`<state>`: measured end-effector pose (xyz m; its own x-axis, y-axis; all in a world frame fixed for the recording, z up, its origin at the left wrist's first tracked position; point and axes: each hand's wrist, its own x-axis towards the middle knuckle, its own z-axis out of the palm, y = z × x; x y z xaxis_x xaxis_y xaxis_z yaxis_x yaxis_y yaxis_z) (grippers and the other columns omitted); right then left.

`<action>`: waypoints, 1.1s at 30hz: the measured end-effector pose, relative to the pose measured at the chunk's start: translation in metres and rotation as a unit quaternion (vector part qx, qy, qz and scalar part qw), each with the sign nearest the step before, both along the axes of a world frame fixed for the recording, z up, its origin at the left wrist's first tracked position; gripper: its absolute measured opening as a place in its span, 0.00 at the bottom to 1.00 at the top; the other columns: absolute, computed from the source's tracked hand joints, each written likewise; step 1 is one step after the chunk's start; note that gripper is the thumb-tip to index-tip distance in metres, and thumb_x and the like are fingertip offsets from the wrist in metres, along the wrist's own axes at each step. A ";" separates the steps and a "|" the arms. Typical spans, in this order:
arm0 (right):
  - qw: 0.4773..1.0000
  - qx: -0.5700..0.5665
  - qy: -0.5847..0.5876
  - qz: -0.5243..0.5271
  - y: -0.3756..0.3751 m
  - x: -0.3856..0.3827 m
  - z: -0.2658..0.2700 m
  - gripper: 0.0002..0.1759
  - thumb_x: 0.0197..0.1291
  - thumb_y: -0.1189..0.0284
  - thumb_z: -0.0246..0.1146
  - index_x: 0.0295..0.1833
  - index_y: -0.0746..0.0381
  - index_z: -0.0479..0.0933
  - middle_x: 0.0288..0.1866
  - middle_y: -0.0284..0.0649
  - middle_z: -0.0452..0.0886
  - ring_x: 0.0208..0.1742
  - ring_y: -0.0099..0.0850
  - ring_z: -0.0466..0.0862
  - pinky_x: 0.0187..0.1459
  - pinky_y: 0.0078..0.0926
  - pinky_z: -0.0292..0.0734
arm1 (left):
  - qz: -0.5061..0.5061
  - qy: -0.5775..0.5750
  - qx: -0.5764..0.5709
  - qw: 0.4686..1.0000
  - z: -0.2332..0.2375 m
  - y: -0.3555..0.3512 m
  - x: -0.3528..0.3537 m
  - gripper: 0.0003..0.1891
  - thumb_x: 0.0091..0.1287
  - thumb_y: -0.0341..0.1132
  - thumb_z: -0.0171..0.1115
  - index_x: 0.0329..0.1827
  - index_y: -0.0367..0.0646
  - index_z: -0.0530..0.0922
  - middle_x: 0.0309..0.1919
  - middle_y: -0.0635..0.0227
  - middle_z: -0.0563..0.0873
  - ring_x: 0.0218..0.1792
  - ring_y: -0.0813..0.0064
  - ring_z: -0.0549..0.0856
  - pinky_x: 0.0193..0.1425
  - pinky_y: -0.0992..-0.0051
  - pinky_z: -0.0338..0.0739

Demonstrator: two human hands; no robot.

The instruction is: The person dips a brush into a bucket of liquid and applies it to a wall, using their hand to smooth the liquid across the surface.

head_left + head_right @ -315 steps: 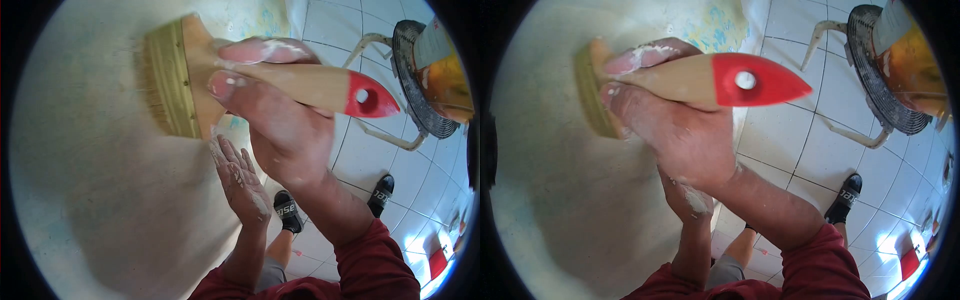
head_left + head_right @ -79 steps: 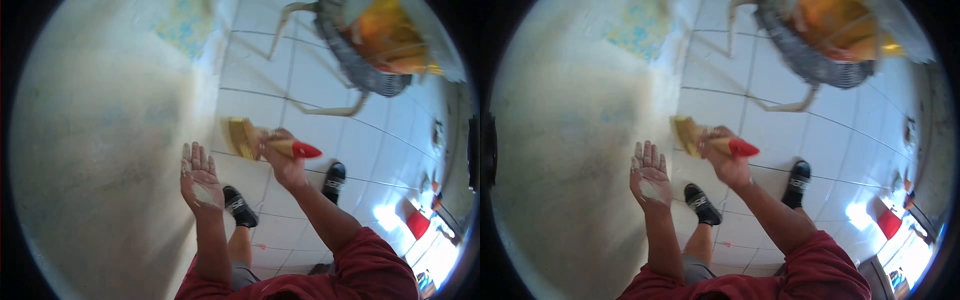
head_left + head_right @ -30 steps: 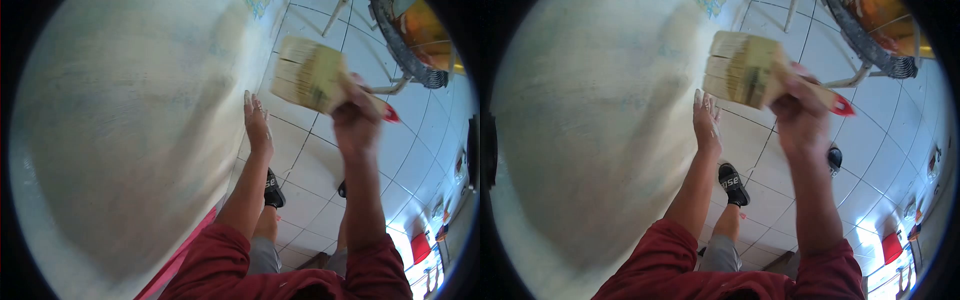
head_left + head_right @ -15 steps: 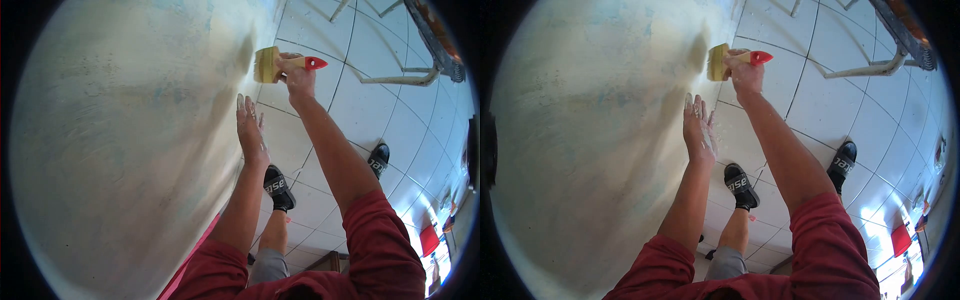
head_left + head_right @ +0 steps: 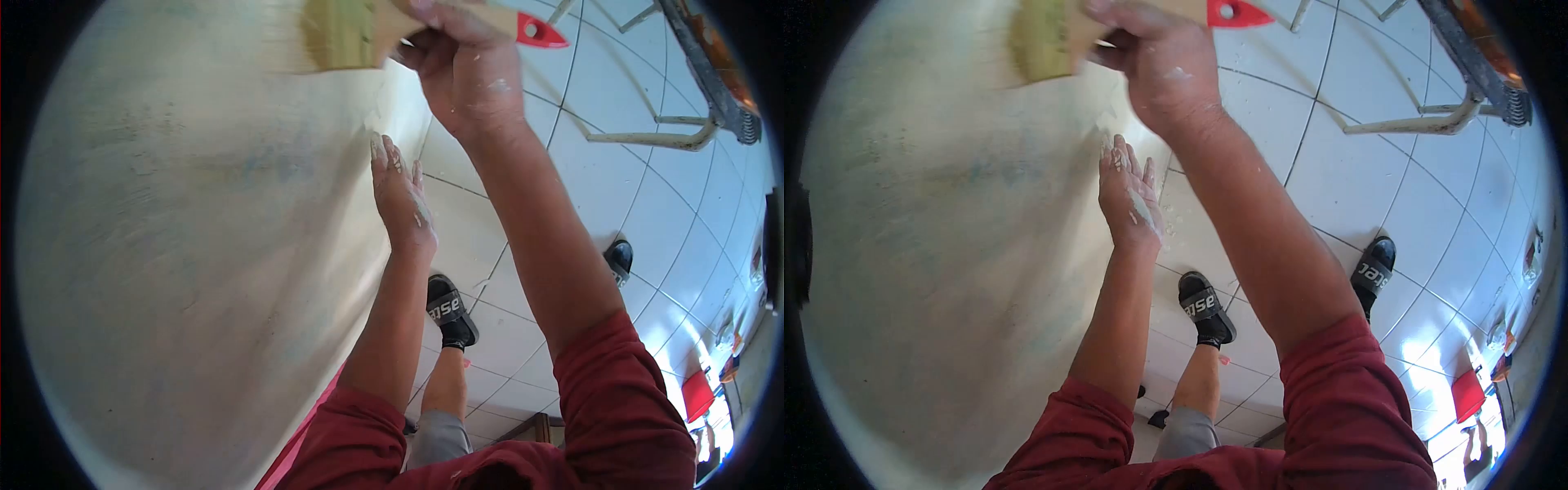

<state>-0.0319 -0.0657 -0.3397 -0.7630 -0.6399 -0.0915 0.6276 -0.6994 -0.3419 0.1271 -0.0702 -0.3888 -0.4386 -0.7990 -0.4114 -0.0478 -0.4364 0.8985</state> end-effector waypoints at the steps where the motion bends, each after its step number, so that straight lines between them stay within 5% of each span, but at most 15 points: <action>1: 0.999 0.040 -0.025 -0.015 -0.003 0.007 -0.027 0.12 0.55 0.76 0.67 0.44 0.67 0.75 0.41 0.41 0.82 0.41 0.35 0.85 0.46 0.36 0.83 | 0.002 -0.006 0.000 1.000 -0.005 0.000 0.004 0.35 0.77 0.47 0.41 0.79 0.42 0.42 0.80 0.58 0.45 0.80 0.64 0.40 0.81 0.59 0.38; 8: 0.922 0.381 -0.062 -0.032 0.033 0.066 -0.195 0.18 0.52 0.76 0.69 0.48 0.69 0.75 0.41 0.44 0.81 0.39 0.35 0.83 0.41 0.33 0.83 | 0.002 0.012 0.002 1.000 -0.035 0.019 0.038 0.36 0.76 0.51 0.41 0.80 0.43 0.40 0.80 0.61 0.42 0.80 0.66 0.38 0.81 0.61 0.36; 15: 0.952 0.297 -0.071 -0.013 0.069 0.126 -0.104 0.18 0.56 0.73 0.67 0.52 0.67 0.75 0.49 0.43 0.78 0.50 0.33 0.80 0.50 0.34 0.80 | 0.059 -0.001 0.018 0.998 -0.038 0.041 0.091 0.37 0.76 0.50 0.41 0.80 0.42 0.40 0.81 0.60 0.40 0.80 0.67 0.36 0.80 0.60 0.32; 16: 0.952 0.294 -0.078 -0.037 0.064 0.135 -0.088 0.17 0.57 0.74 0.67 0.50 0.67 0.75 0.49 0.42 0.78 0.49 0.32 0.80 0.49 0.33 0.80 | 0.085 -0.022 0.019 0.996 -0.036 0.041 0.094 0.35 0.76 0.48 0.41 0.80 0.41 0.43 0.79 0.58 0.46 0.80 0.66 0.43 0.80 0.61 0.38; 18: 0.954 0.297 0.009 -0.035 0.055 0.151 -0.057 0.13 0.59 0.73 0.63 0.48 0.67 0.77 0.51 0.43 0.77 0.54 0.34 0.79 0.53 0.33 0.79 | 0.109 -0.038 0.020 0.993 -0.023 0.040 0.091 0.34 0.76 0.47 0.42 0.79 0.40 0.46 0.78 0.56 0.52 0.79 0.65 0.49 0.80 0.62 0.44; 19: 0.950 0.293 0.104 -0.019 0.054 0.156 -0.034 0.07 0.61 0.77 0.61 0.45 0.67 0.78 0.53 0.43 0.75 0.55 0.34 0.79 0.53 0.32 0.78 | 0.022 -0.049 -0.027 0.998 -0.007 0.037 0.082 0.32 0.76 0.45 0.41 0.79 0.40 0.47 0.78 0.57 0.53 0.79 0.66 0.50 0.80 0.61 0.43; 20: 0.773 0.404 0.470 -0.133 0.053 0.158 -0.016 0.06 0.62 0.82 0.59 0.43 0.67 0.79 0.54 0.43 0.75 0.55 0.36 0.79 0.55 0.33 0.78 | -0.066 -0.060 -0.074 0.993 0.004 0.035 0.076 0.31 0.77 0.43 0.40 0.79 0.40 0.47 0.78 0.58 0.53 0.79 0.67 0.50 0.81 0.60 0.42; 22: 0.946 0.215 0.223 -0.096 0.052 0.162 0.045 0.12 0.59 0.88 0.59 0.47 0.64 0.78 0.53 0.43 0.76 0.55 0.38 0.78 0.56 0.35 0.78 | -0.063 -0.036 -0.050 0.996 0.001 0.035 0.082 0.31 0.77 0.43 0.40 0.79 0.40 0.47 0.78 0.58 0.53 0.79 0.66 0.50 0.81 0.60 0.42; 23: 0.945 0.215 0.226 -0.099 0.049 0.158 0.056 0.12 0.59 0.88 0.59 0.47 0.64 0.78 0.53 0.43 0.76 0.55 0.38 0.78 0.56 0.35 0.78 | -0.058 -0.018 -0.025 0.998 -0.003 0.034 0.083 0.32 0.77 0.44 0.41 0.79 0.41 0.47 0.78 0.58 0.53 0.79 0.66 0.50 0.81 0.60 0.42; 25: 0.982 -0.104 -0.071 -0.140 0.045 0.146 0.076 0.19 0.56 0.89 0.61 0.51 0.62 0.74 0.53 0.45 0.76 0.56 0.39 0.78 0.56 0.37 0.78 | -0.048 0.015 0.024 0.998 -0.009 0.037 0.095 0.32 0.76 0.45 0.42 0.79 0.41 0.47 0.78 0.58 0.52 0.79 0.66 0.49 0.81 0.60 0.41; 26: 0.978 -0.115 -0.160 -0.071 0.056 0.135 0.094 0.23 0.54 0.89 0.63 0.54 0.60 0.70 0.52 0.45 0.76 0.56 0.39 0.78 0.55 0.37 0.79 | -0.043 0.031 0.047 0.997 -0.022 0.035 0.088 0.33 0.76 0.45 0.42 0.79 0.41 0.47 0.78 0.58 0.52 0.79 0.65 0.49 0.81 0.60 0.41; 28: 0.985 -0.069 -0.147 -0.056 0.055 0.134 0.075 0.21 0.55 0.87 0.63 0.53 0.61 0.70 0.52 0.45 0.76 0.54 0.39 0.79 0.54 0.37 0.80 | -0.030 0.057 0.095 0.993 -0.048 0.014 0.080 0.34 0.75 0.46 0.43 0.79 0.42 0.46 0.79 0.58 0.51 0.79 0.65 0.49 0.81 0.60 0.40; 33: 0.988 0.131 -0.082 0.004 0.032 0.141 -0.036 0.15 0.59 0.78 0.64 0.51 0.64 0.71 0.50 0.44 0.76 0.49 0.39 0.81 0.49 0.40 0.83 | 0.010 0.107 0.203 0.973 -0.121 0.004 0.088 0.36 0.74 0.49 0.46 0.79 0.44 0.46 0.79 0.58 0.49 0.79 0.64 0.48 0.81 0.60 0.39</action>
